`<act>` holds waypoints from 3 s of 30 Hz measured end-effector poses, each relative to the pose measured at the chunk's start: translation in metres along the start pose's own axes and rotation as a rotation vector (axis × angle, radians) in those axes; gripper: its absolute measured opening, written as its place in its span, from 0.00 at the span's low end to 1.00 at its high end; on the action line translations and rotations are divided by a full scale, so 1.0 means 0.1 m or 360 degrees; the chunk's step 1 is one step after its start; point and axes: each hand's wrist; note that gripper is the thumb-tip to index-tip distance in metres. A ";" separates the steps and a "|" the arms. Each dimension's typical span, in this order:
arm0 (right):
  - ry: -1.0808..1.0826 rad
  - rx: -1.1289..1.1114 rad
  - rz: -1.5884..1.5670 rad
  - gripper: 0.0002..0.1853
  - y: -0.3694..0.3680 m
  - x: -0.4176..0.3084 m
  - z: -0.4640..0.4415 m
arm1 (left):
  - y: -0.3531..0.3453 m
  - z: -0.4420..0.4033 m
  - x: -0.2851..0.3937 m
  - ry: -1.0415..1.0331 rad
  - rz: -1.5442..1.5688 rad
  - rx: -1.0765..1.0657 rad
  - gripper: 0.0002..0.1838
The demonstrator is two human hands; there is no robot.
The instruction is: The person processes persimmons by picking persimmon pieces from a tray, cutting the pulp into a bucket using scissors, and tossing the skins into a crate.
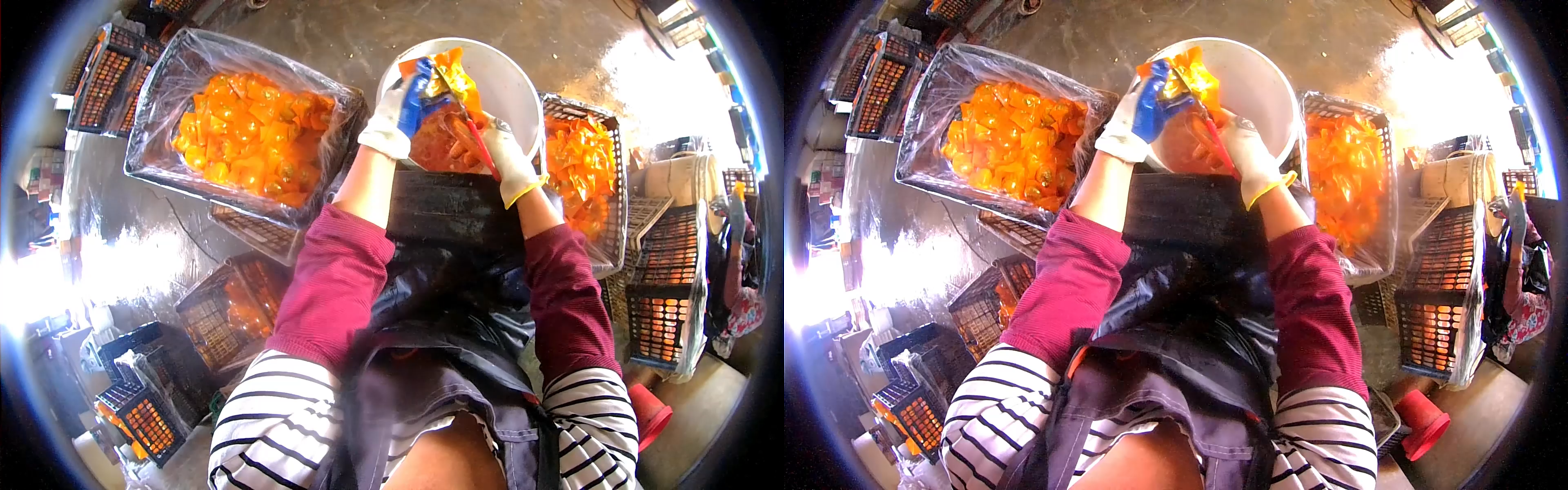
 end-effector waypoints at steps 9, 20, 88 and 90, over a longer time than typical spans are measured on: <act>-0.0064 0.0002 -0.0104 0.21 0.01 -0.03 0.00 | 0.37 -0.27 -0.09 -0.0642 -0.1701 0.0561 0.22; -0.0005 0.0098 -0.0412 0.18 0.08 0.18 -0.04 | -0.01 -0.09 -0.01 -0.0204 -0.0985 0.0656 0.19; 0.0251 0.0502 -0.1114 0.31 0.07 0.05 0.10 | 0.86 0.23 0.61 -0.0391 0.1066 -0.0292 0.26; 0.0211 0.0391 -0.1251 0.27 0.08 0.05 0.12 | 0.65 0.06 0.51 -0.0463 0.0989 -0.0224 0.24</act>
Point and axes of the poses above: each hand's wrist, its own z-axis away from the middle knuckle, its own y-axis out of the back of the hand, x = y × z, and after that the axes turned 15 degrees about y, right-handed
